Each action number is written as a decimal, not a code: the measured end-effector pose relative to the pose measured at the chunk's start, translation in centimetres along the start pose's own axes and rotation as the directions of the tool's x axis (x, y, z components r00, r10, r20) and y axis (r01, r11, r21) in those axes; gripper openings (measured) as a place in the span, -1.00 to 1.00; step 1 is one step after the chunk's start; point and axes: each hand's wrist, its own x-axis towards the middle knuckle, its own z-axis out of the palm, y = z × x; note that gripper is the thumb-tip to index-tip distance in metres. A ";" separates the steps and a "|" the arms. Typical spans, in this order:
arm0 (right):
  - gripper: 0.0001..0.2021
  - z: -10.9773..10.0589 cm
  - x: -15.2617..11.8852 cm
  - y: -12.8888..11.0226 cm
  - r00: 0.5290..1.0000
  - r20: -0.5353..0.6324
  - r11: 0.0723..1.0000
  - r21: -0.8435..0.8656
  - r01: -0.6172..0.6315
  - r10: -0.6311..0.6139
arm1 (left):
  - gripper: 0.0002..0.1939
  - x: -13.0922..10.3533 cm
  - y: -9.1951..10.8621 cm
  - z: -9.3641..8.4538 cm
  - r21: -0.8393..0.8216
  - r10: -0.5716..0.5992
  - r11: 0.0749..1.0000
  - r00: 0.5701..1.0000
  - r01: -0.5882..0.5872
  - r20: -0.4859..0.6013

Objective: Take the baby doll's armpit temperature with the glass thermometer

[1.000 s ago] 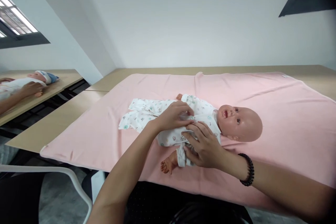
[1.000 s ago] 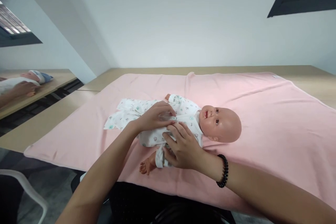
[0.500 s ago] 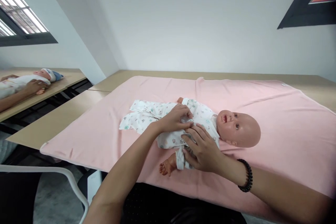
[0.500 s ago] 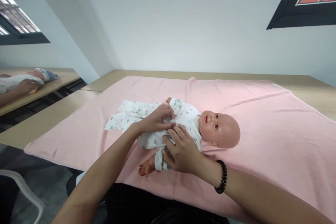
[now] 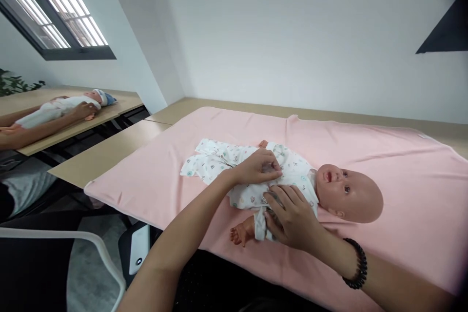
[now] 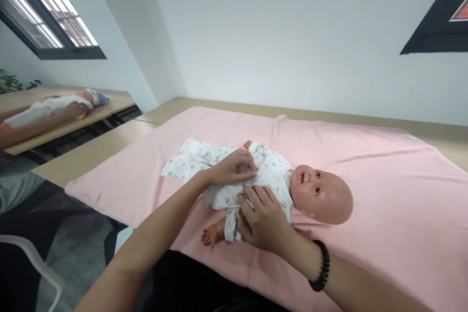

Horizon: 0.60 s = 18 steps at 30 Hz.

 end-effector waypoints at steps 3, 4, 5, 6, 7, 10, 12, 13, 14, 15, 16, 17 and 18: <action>-0.65 0.1 -0.1 0.0 1.000 0.000 1.000 0.001 -0.001 0.001 | -0.74 0.0 0.1 -0.1 -0.003 0.002 1.000 0.999 -0.002 0.037; -0.65 0.1 -0.1 0.0 1.000 0.000 1.000 0.001 -0.003 0.003 | -0.74 0.0 0.1 -0.2 -0.005 0.003 1.000 0.999 -0.002 0.051; -0.64 0.1 -0.2 0.0 1.000 0.003 1.000 0.001 -0.006 0.006 | -0.74 0.0 0.0 -0.2 -0.009 0.004 1.000 0.998 -0.004 0.067; -0.63 0.2 -0.2 0.0 1.000 0.008 1.000 0.002 -0.010 0.010 | -0.75 0.0 0.0 -0.3 -0.015 0.009 1.000 0.997 -0.008 0.079; -0.63 0.2 -0.2 -0.1 1.000 0.011 1.000 0.003 -0.015 0.015 | -0.76 0.0 -0.1 -0.3 -0.020 0.016 1.000 0.996 -0.014 0.087; -0.63 0.0 -0.1 -0.1 1.000 0.016 1.000 0.007 -0.019 0.019 | -0.78 0.1 -0.3 -0.3 -0.015 0.031 0.999 0.995 -0.030 0.091; -0.63 -0.1 0.0 -0.1 1.000 0.015 1.000 0.006 -0.017 0.017 | -0.78 0.1 -0.3 -0.3 0.002 0.025 1.000 0.996 -0.025 0.084; -0.63 -0.2 0.1 0.0 1.000 0.017 1.000 0.005 -0.018 0.018 | -0.78 0.2 -0.2 -0.4 0.007 0.018 1.000 0.996 -0.019 0.086; -0.64 -0.2 0.1 0.0 1.000 0.019 1.000 0.004 -0.020 0.020 | -0.77 0.2 -0.2 -0.4 0.008 0.010 1.000 0.996 -0.011 0.090; -0.64 -0.2 0.1 0.1 1.000 0.021 1.000 0.003 -0.023 0.023 | -0.76 0.2 -0.1 -0.4 0.006 0.004 1.000 0.995 -0.004 0.095; -0.64 -0.1 0.1 0.1 0.999 0.027 1.000 0.003 -0.027 0.027 | -0.75 0.3 0.0 -0.4 0.004 -0.001 1.000 0.995 0.001 0.099; -0.64 0.0 0.1 0.0 0.999 0.032 1.000 0.002 -0.029 0.029 | -0.73 0.3 0.1 -0.4 0.001 -0.005 1.000 0.995 0.005 0.099; -0.64 0.1 0.0 -0.1 0.999 0.035 1.000 0.000 -0.028 0.028 | -0.72 0.2 0.1 -0.4 0.000 -0.006 1.000 0.995 0.006 0.096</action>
